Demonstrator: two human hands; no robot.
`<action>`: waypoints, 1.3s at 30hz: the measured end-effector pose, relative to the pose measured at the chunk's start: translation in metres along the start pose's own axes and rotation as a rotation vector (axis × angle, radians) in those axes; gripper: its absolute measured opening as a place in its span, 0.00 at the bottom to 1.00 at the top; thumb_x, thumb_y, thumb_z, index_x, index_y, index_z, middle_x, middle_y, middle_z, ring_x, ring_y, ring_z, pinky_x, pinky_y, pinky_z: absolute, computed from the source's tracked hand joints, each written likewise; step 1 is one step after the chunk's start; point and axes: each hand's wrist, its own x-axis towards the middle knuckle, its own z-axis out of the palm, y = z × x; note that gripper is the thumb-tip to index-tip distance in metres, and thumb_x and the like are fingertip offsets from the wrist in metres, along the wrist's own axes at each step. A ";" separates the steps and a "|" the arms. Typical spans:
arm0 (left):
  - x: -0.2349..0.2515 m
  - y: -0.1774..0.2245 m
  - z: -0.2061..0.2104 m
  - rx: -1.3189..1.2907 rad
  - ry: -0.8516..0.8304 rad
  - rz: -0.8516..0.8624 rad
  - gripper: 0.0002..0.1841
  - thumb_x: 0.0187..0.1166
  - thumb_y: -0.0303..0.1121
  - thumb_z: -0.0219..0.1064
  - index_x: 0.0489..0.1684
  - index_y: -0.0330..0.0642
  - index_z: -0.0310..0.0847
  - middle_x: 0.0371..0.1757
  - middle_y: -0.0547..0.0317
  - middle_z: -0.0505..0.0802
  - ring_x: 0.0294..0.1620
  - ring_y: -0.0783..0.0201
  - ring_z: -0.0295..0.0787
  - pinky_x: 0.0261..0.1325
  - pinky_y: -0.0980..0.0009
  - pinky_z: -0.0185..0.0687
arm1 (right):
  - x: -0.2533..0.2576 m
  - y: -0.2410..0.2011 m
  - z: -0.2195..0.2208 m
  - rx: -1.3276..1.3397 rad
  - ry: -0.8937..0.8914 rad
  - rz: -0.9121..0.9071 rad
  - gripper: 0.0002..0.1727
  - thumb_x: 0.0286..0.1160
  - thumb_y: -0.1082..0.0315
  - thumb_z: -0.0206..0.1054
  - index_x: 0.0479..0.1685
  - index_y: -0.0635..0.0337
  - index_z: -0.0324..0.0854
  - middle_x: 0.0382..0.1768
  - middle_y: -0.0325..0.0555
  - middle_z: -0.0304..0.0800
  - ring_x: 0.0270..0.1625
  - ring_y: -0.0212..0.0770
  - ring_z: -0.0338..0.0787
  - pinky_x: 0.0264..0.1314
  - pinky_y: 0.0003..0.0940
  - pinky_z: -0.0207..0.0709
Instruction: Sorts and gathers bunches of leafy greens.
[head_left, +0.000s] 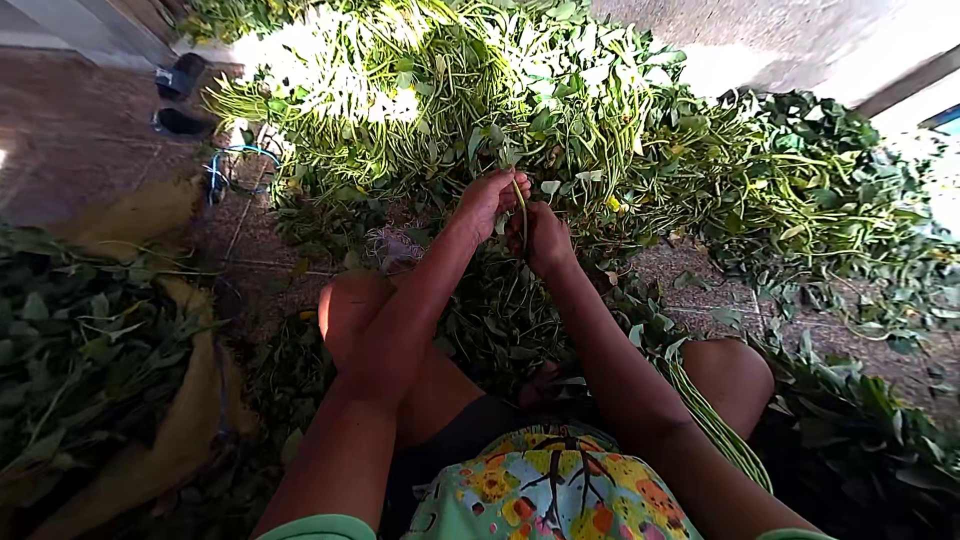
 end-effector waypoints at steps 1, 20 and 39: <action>0.001 0.003 -0.002 -0.088 0.078 0.008 0.18 0.97 0.38 0.44 0.55 0.33 0.76 0.41 0.56 0.90 0.40 0.67 0.91 0.52 0.71 0.87 | -0.006 0.006 0.001 -0.078 -0.019 -0.052 0.29 0.92 0.57 0.31 0.30 0.56 0.76 0.20 0.37 0.84 0.17 0.30 0.77 0.19 0.26 0.72; -0.001 0.045 -0.035 -0.579 0.100 0.272 0.21 0.97 0.38 0.37 0.42 0.42 0.76 0.15 0.71 0.71 0.08 0.77 0.59 0.12 0.85 0.59 | -0.007 0.040 -0.025 -0.244 -0.911 -0.132 0.25 0.84 0.60 0.30 0.36 0.49 0.78 0.29 0.27 0.85 0.36 0.26 0.86 0.43 0.27 0.82; -0.017 0.084 -0.088 -0.444 0.296 0.385 0.21 0.96 0.34 0.36 0.43 0.40 0.76 0.21 0.66 0.76 0.12 0.75 0.67 0.16 0.84 0.69 | 0.176 0.164 -0.093 -1.751 -0.420 0.270 0.34 0.83 0.67 0.62 0.90 0.62 0.60 0.80 0.72 0.71 0.82 0.74 0.70 0.78 0.79 0.60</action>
